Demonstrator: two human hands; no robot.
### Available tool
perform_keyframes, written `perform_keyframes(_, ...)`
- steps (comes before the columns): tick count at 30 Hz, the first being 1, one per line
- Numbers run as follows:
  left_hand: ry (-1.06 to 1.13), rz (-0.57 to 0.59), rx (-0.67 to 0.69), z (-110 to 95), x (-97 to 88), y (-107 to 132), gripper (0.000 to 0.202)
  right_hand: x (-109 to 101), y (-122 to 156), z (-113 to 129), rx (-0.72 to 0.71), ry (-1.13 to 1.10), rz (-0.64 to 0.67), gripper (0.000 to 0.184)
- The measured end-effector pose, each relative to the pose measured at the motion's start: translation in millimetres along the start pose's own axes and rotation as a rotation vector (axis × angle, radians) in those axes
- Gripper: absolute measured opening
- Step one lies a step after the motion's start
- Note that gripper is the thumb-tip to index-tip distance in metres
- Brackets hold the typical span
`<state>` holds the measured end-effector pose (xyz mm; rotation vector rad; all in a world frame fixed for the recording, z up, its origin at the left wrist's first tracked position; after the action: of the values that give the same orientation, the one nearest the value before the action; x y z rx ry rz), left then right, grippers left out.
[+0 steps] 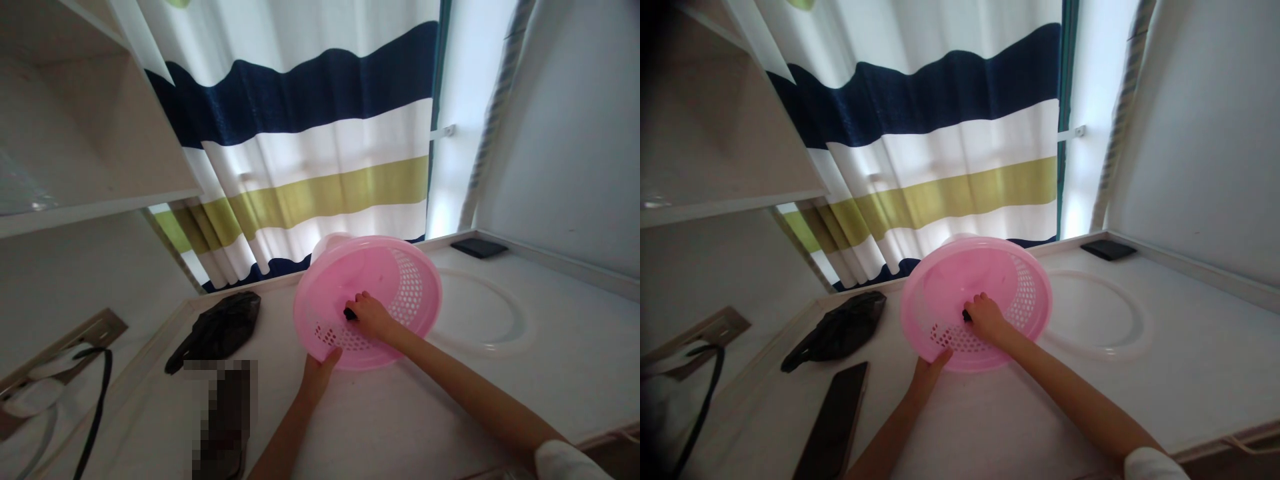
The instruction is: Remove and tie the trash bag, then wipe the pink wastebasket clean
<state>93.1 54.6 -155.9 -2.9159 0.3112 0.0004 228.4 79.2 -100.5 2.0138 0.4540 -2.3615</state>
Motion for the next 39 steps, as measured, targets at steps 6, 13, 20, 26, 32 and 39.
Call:
perform_keyframes(6, 0.046, 0.030, -0.080, 1.2, 1.6, 1.2, 0.045, 9.1, -0.4, -4.7, -0.029, -0.078, 0.000, 0.039)
perform_keyframes(13, 0.011, -0.045, -0.112, 9.7, -3.0, -0.2, 0.043, 8.9, 5.1, 8.6, -0.259, -0.168, 0.057, 0.023)
perform_keyframes(20, -0.013, -0.048, -0.057, 11.4, -2.2, -2.0, 0.043, 10.9, 6.0, 20.2, -0.339, -0.105, 0.069, 0.025)
perform_keyframes(26, -0.007, -0.050, -0.086, 13.9, -2.6, -2.3, 0.045, 16.3, 2.8, 24.1, -0.335, -0.065, 0.105, 0.030)
perform_keyframes(32, -0.031, -0.039, -0.106, 14.3, -2.9, -2.1, 0.045, 14.8, 1.9, 26.3, -0.354, -0.059, 0.101, 0.029)
perform_keyframes(39, -0.031, -0.057, -0.071, 15.7, -4.0, -4.3, 0.045, 9.6, 3.1, 24.9, -0.327, -0.052, 0.075, 0.025)
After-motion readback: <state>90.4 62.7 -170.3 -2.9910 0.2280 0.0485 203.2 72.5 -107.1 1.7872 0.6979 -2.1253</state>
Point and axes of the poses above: each hand's wrist, its own y-axis away from the middle knuckle, its own x-axis out of the palm, z = x × y, the point moved 9 cm from there along -y, towards the middle knuckle, and after that the axes turned 5 degrees about -y, right-handed, at the moved point
